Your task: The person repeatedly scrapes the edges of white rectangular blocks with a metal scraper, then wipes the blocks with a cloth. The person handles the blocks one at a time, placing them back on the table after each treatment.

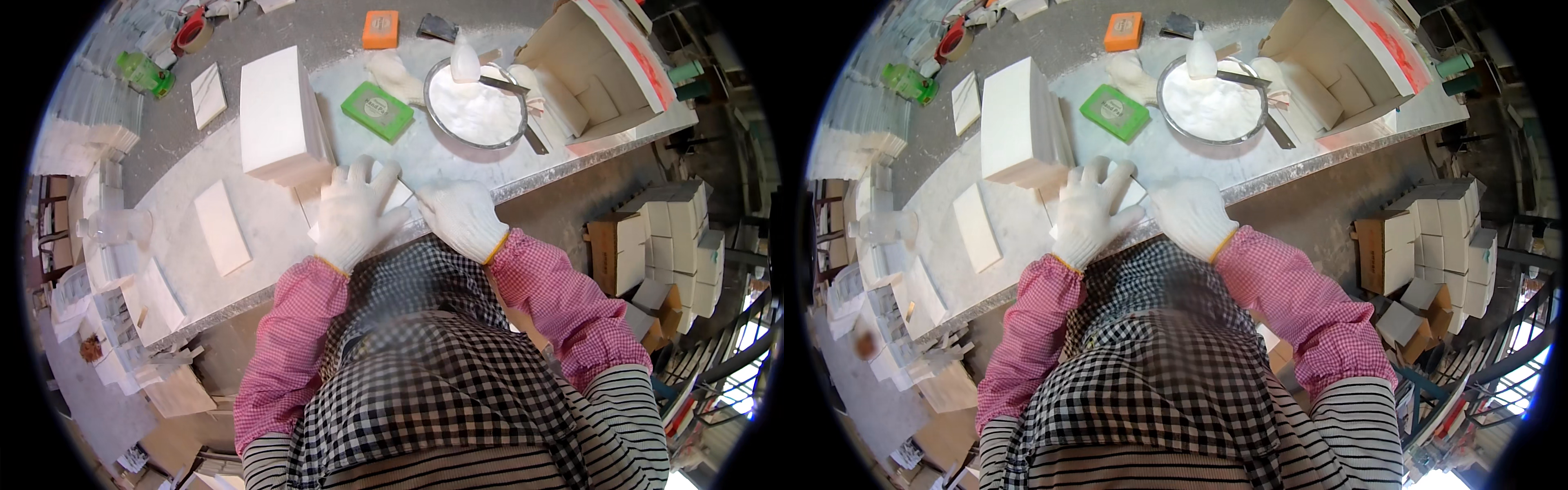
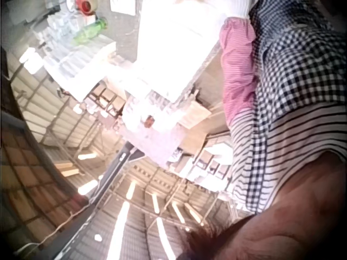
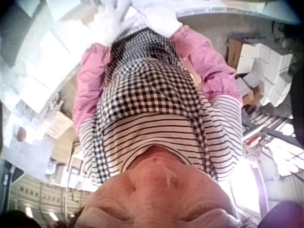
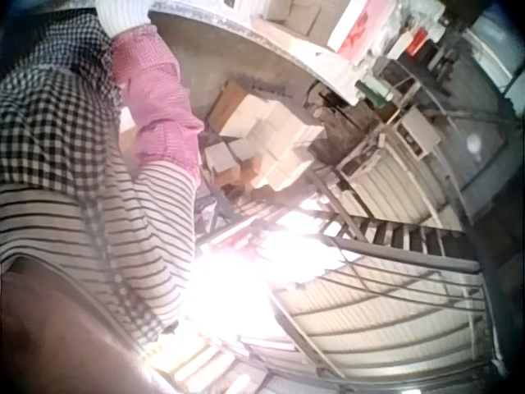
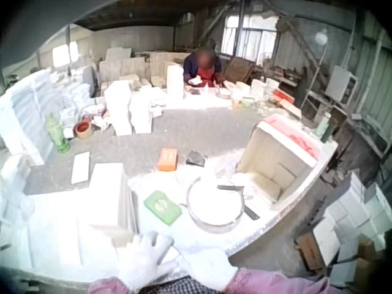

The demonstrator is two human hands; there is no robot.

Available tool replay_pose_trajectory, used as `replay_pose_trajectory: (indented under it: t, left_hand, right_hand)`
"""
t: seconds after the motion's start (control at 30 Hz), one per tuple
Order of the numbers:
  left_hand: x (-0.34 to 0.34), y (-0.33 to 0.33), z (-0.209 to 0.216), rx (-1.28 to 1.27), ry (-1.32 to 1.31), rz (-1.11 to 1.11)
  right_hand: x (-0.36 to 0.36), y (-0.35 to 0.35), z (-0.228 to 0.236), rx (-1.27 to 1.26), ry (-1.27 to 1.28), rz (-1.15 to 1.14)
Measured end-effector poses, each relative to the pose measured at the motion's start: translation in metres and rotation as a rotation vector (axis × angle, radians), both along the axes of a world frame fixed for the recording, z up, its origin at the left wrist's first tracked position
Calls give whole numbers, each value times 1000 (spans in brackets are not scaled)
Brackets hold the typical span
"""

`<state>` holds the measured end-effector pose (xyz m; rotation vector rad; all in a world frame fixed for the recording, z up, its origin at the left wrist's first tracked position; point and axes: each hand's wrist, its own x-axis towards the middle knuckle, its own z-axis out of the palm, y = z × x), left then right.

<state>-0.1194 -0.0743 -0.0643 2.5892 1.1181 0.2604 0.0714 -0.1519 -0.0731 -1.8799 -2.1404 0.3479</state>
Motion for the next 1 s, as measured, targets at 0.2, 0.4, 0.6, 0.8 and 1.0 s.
replay_pose_trajectory:
  t: [0.2,0.4,0.6,0.8,1.0]
  left_hand:
    - [1,0,-7,32,17,-14]
    - [1,0,-7,16,-51,-1]
    - [-1,2,-4,26,3,8]
    - [0,2,-5,12,7,6]
    - [1,0,-8,23,-37,9]
  right_hand:
    - [-3,-1,6,-28,9,-15]
    - [-8,7,-2,35,52,-7]
    - [-3,6,6,6,13,-4]
    - [23,-21,8,-40,1,-81]
    - [14,-11,11,40,219,-155]
